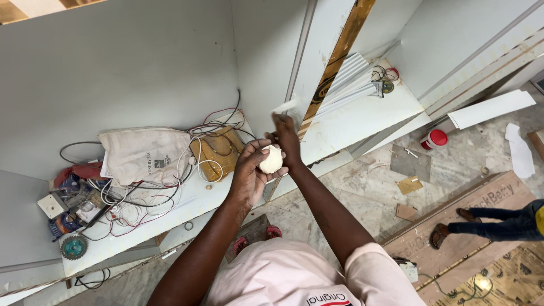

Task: The person holds a white putty-like substance and repeatedly applies small pieces to the edges of a white cabinet or shelf. The person tears off small bits and presses them onto the surface, working along the top and side edges.

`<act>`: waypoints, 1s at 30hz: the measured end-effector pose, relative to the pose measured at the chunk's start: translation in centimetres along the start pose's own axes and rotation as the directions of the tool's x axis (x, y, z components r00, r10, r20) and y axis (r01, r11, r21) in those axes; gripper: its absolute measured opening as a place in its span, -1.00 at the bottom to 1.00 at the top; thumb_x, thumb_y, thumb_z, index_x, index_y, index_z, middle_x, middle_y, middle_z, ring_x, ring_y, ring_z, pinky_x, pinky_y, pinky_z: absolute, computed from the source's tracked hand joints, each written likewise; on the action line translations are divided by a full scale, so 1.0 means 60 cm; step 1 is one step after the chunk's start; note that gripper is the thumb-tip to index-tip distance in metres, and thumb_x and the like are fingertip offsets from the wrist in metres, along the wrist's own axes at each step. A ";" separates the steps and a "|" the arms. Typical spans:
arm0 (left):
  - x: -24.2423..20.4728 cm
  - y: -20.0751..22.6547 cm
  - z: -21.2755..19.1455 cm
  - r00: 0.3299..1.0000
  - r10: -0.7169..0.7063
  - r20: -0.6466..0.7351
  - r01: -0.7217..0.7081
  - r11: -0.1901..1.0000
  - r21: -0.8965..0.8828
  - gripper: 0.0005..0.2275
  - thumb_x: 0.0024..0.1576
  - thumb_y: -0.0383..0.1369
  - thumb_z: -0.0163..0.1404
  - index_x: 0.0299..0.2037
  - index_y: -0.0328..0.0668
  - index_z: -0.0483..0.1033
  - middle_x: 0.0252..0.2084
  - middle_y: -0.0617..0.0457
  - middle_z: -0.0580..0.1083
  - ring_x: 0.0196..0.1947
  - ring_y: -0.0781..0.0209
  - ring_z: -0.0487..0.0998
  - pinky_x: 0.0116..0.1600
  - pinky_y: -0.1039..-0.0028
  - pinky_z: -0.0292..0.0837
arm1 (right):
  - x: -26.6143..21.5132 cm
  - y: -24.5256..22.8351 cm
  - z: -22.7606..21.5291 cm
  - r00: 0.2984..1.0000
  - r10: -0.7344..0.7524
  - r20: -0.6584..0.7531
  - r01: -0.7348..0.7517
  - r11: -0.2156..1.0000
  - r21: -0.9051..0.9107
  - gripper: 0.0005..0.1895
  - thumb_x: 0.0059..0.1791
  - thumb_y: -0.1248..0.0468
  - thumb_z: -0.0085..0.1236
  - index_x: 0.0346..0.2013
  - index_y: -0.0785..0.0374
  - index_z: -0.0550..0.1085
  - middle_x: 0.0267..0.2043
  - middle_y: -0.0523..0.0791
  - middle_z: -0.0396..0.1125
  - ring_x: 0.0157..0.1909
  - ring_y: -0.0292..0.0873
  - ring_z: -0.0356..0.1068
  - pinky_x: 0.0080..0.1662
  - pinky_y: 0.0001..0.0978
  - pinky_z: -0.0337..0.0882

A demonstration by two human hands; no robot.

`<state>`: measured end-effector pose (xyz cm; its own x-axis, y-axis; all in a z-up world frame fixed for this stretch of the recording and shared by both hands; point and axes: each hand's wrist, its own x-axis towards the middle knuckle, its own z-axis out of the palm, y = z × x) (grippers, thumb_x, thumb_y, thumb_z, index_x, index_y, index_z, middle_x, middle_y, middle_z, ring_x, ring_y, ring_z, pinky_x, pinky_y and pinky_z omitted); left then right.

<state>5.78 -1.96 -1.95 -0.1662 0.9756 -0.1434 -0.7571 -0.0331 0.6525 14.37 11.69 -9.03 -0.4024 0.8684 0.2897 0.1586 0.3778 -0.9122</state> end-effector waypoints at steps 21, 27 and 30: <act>0.010 0.015 -0.065 0.993 0.096 0.074 -0.103 0.990 0.095 -0.45 0.26 0.11 -0.13 0.16 -0.26 0.36 0.09 -0.05 0.45 0.13 0.15 0.51 0.17 0.17 0.54 | -0.081 -0.128 -0.163 0.966 0.232 0.114 -0.248 0.705 0.665 -0.90 0.10 0.26 0.20 -0.22 0.21 0.47 -0.27 -0.07 0.52 -0.18 -0.16 0.56 -0.16 -0.33 0.53; 0.014 -0.010 -0.062 0.983 0.123 0.139 -0.149 0.968 0.200 -0.31 0.25 0.23 -0.21 0.30 -0.27 0.25 0.11 -0.04 0.39 0.16 0.18 0.46 0.23 0.26 0.43 | -0.097 -0.153 -0.141 0.932 0.309 0.191 -0.358 0.695 0.624 -0.87 0.05 0.26 0.23 -0.27 0.25 0.49 -0.35 -0.07 0.49 -0.27 -0.19 0.55 -0.24 -0.35 0.54; 0.016 -0.021 -0.062 0.974 0.144 0.176 -0.186 0.949 0.256 -0.23 0.16 0.30 -0.13 0.31 -0.25 0.22 0.11 -0.01 0.37 0.14 0.19 0.43 0.22 0.31 0.40 | -0.095 -0.156 -0.128 0.900 0.392 0.192 -0.431 0.726 0.535 -0.82 0.04 0.22 0.26 -0.31 0.26 0.49 -0.38 -0.06 0.50 -0.33 -0.21 0.54 -0.27 -0.40 0.52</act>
<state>4.19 -1.80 -5.68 -0.1598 0.9835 0.0848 -0.5256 -0.1574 0.8361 22.10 5.68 0.09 -0.4733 0.8676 -0.1525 -0.1942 -0.2716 -0.9426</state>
